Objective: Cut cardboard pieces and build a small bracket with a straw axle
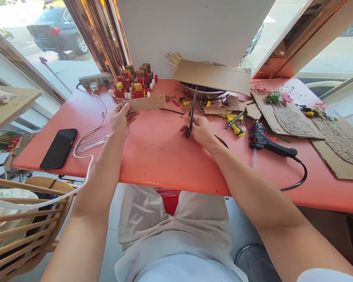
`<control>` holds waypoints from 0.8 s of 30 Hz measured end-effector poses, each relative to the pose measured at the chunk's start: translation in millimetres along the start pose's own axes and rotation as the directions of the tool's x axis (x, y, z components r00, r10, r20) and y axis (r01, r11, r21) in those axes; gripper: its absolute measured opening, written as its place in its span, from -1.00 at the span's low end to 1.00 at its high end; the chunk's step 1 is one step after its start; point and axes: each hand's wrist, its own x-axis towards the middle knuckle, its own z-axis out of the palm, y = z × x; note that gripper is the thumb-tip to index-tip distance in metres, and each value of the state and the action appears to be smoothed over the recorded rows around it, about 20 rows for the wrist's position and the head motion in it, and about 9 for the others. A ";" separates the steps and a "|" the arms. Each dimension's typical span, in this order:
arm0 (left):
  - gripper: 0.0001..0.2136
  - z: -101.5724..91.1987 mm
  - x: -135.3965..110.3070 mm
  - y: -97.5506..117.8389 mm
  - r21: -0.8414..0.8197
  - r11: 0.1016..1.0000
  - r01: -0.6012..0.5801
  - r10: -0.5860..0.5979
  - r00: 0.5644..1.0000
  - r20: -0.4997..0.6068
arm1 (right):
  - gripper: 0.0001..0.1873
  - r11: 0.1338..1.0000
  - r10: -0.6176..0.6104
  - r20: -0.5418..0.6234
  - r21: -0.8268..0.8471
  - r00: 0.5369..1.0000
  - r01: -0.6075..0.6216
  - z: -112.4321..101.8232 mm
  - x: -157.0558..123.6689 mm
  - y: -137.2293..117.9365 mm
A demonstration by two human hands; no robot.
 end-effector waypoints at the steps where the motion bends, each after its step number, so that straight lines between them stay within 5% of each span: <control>1: -0.73 -0.3 -1.2 1.2 0.003 1.000 0.013 -0.013 1.000 0.012 | -0.42 0.997 0.004 -0.073 -0.078 0.997 -0.010 -3.4 1.5 -1.2; 4: -0.73 -0.3 -3.8 3.2 0.015 0.999 0.041 -0.042 0.998 0.050 | -0.58 0.915 -0.009 -0.155 -0.400 0.988 -0.055 -19.8 0.6 -8.8; 9: -0.69 -0.5 -11.3 4.6 0.069 0.995 0.070 -0.075 0.995 0.063 | -0.69 0.585 0.055 -0.141 -0.798 0.988 -0.146 -31.0 -33.1 -24.3; 16: -0.56 -15.4 -47.3 8.9 0.068 0.997 0.036 -0.041 0.997 0.072 | -0.65 0.435 0.066 -0.091 -0.894 0.994 -0.111 -26.3 -87.6 -15.2; 24: -0.55 -22.3 -88.8 6.5 0.171 0.984 0.055 -0.074 0.991 0.108 | -0.72 0.358 -0.112 -0.040 -0.934 0.993 0.002 -44.7 -95.5 -4.2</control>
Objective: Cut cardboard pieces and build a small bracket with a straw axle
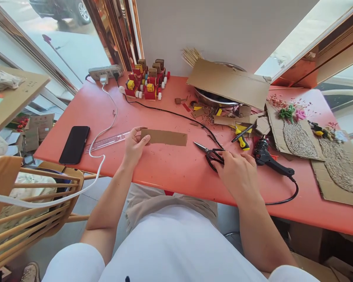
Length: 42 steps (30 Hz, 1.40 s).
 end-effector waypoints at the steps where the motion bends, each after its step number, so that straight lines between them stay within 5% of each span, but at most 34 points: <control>1: -0.56 0.0 -2.9 -1.3 0.032 0.999 0.005 -0.005 1.000 0.013 | -0.74 0.999 -0.028 -0.055 0.031 0.998 0.030 2.7 1.7 -1.0; 4: -0.61 -1.7 -9.4 -5.7 0.174 0.985 0.017 -0.035 0.994 0.102 | -0.71 0.963 -0.161 -0.217 0.177 0.963 0.201 15.3 9.4 -11.1; 7: -0.68 -6.5 -14.9 -9.8 0.394 0.918 -0.048 -0.028 0.982 0.186 | -0.63 0.897 -0.302 -0.249 0.253 0.920 0.363 29.9 17.0 -26.2; 14: -0.60 -40.8 -21.4 -17.8 0.788 0.487 -0.376 0.231 0.926 0.299 | -0.64 0.863 -0.396 -0.170 0.266 0.902 0.429 55.2 18.7 -26.6; 19: -0.59 -90.8 -9.0 -20.2 0.920 0.256 -0.296 0.301 0.929 0.215 | -0.69 0.824 -0.434 -0.233 0.288 0.870 0.488 61.0 19.2 -12.5; 23: -0.59 -118.1 2.3 -21.9 0.957 0.195 -0.216 0.325 0.935 0.144 | -0.70 0.814 -0.440 -0.245 0.298 0.864 0.499 58.8 19.8 -11.9; 31: -0.70 -128.4 27.0 -11.7 0.885 0.108 -0.453 0.328 0.857 0.399 | -0.69 0.828 -0.359 -0.375 0.294 0.855 0.477 51.8 9.3 -19.4; 37: -0.70 -122.2 43.5 -2.7 0.890 0.135 -0.436 0.223 0.888 0.402 | -0.80 0.886 -0.180 -0.644 0.223 0.743 0.407 37.9 -5.1 -10.5; 42: -0.80 -112.7 50.0 -3.3 0.866 0.116 -0.486 0.270 0.855 0.444 | -0.81 0.877 -0.162 -0.722 0.208 0.673 0.434 29.7 -8.0 -3.7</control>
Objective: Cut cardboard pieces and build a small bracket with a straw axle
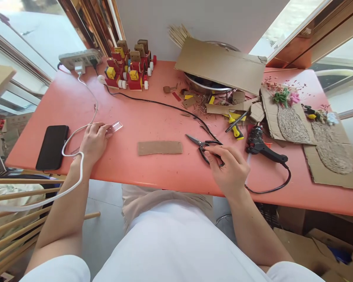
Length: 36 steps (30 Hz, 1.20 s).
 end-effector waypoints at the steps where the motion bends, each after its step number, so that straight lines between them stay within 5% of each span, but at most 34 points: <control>1: -0.80 0.9 1.8 2.0 0.001 1.000 -0.011 0.011 1.000 -0.008 | -0.81 1.000 -0.012 -0.009 0.017 1.000 0.012 -0.1 0.3 -0.1; 5: -0.75 2.7 13.4 7.3 0.005 1.000 -0.015 0.015 0.999 -0.036 | -0.86 0.997 -0.010 0.011 0.076 1.000 0.009 2.9 -0.5 -4.3; 11: -0.70 -3.2 39.5 9.7 0.026 0.998 0.059 -0.055 0.988 -0.146 | -0.66 0.969 0.208 0.260 0.075 0.943 -0.234 6.6 -0.5 -13.5; 16: -0.62 -5.3 21.2 71.6 -0.079 0.991 -0.106 0.085 0.969 -0.233 | -0.66 0.847 0.358 0.338 0.274 0.870 -0.455 6.8 6.7 -22.8; 19: -0.63 3.7 -5.0 128.5 -0.147 0.902 -0.407 0.363 0.896 -0.256 | -0.47 0.520 0.475 0.574 0.428 0.666 -0.739 4.5 14.4 -27.6; 21: -0.63 10.7 -17.3 159.1 -0.200 0.724 -0.660 0.566 0.735 -0.374 | -0.27 0.208 0.378 0.799 0.420 0.469 -0.883 1.7 19.7 -28.1; 23: -0.66 14.9 -22.6 178.3 -0.176 0.615 -0.769 0.636 0.615 -0.465 | -0.21 -0.012 0.228 0.919 0.332 0.320 -0.943 -2.0 23.6 -26.3; 26: -0.73 15.7 -23.6 188.9 -0.114 0.590 -0.799 0.660 0.559 -0.502 | -0.35 -0.108 0.200 0.952 0.258 0.233 -0.960 -8.3 25.5 -20.9; 28: -0.73 16.1 -26.0 189.9 -0.122 0.608 -0.785 0.666 0.587 -0.461 | -0.45 -0.064 0.258 0.938 0.258 0.233 -0.964 -11.4 24.8 -16.2; 30: -0.72 19.2 -32.3 190.0 -0.157 0.636 -0.755 0.648 0.634 -0.423 | -0.55 0.071 0.349 0.892 0.282 0.288 -0.957 -12.4 23.7 -10.3; 34: -0.76 32.6 -53.7 187.7 -0.229 0.765 -0.602 0.504 0.781 -0.368 | -0.72 0.491 0.533 0.652 0.282 0.540 -0.825 -9.6 24.7 3.4; 36: -0.78 39.5 -64.8 184.0 -0.218 0.869 -0.444 0.391 0.887 -0.246 | -0.75 0.601 0.539 0.582 0.240 0.609 -0.762 -7.7 27.7 9.9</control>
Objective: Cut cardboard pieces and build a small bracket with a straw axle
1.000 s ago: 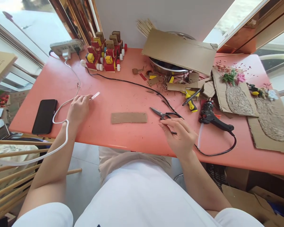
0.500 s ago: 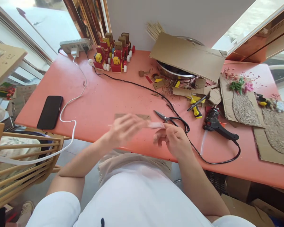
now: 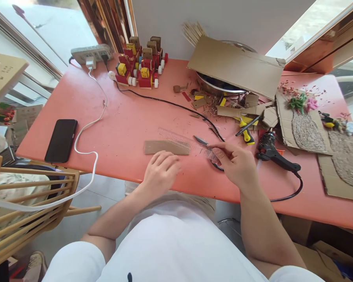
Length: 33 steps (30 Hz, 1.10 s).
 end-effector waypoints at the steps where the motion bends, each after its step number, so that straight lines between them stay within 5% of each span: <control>1: -0.74 1.3 -6.0 -0.4 0.054 0.995 0.083 -0.086 0.995 0.057 | -0.75 0.999 -0.017 -0.001 -0.028 1.000 0.016 -1.3 3.3 0.5; 4: -0.44 1.2 -19.5 -2.7 0.185 0.963 0.197 -0.234 0.951 0.204 | -0.73 0.998 -0.032 0.029 -0.050 0.999 0.034 -2.0 12.1 1.0; 8: -0.38 -6.4 -26.7 -7.5 0.187 0.974 0.125 -0.174 0.945 0.277 | -0.73 0.993 -0.047 0.110 -0.102 0.993 0.058 6.7 18.7 4.2; 16: -0.75 -12.4 -37.0 -16.2 0.032 0.992 0.124 -0.126 0.990 0.066 | -0.76 0.927 -0.203 0.132 -0.292 0.970 0.234 18.8 11.0 10.1; 20: -0.68 -13.7 -41.7 -13.5 0.046 0.982 0.181 -0.179 0.983 -0.043 | -0.78 0.866 -0.277 0.185 -0.377 0.943 0.329 18.7 5.0 9.5; 25: -0.41 -17.1 -44.6 -10.3 0.128 0.949 0.289 -0.299 0.952 0.062 | -0.76 0.753 -0.345 0.264 -0.494 0.901 0.434 20.3 1.6 14.6; 33: -0.46 -17.7 -46.8 -11.0 0.167 0.948 0.272 -0.288 0.954 0.081 | -0.73 0.732 -0.354 0.310 -0.495 0.882 0.468 18.4 -0.2 20.6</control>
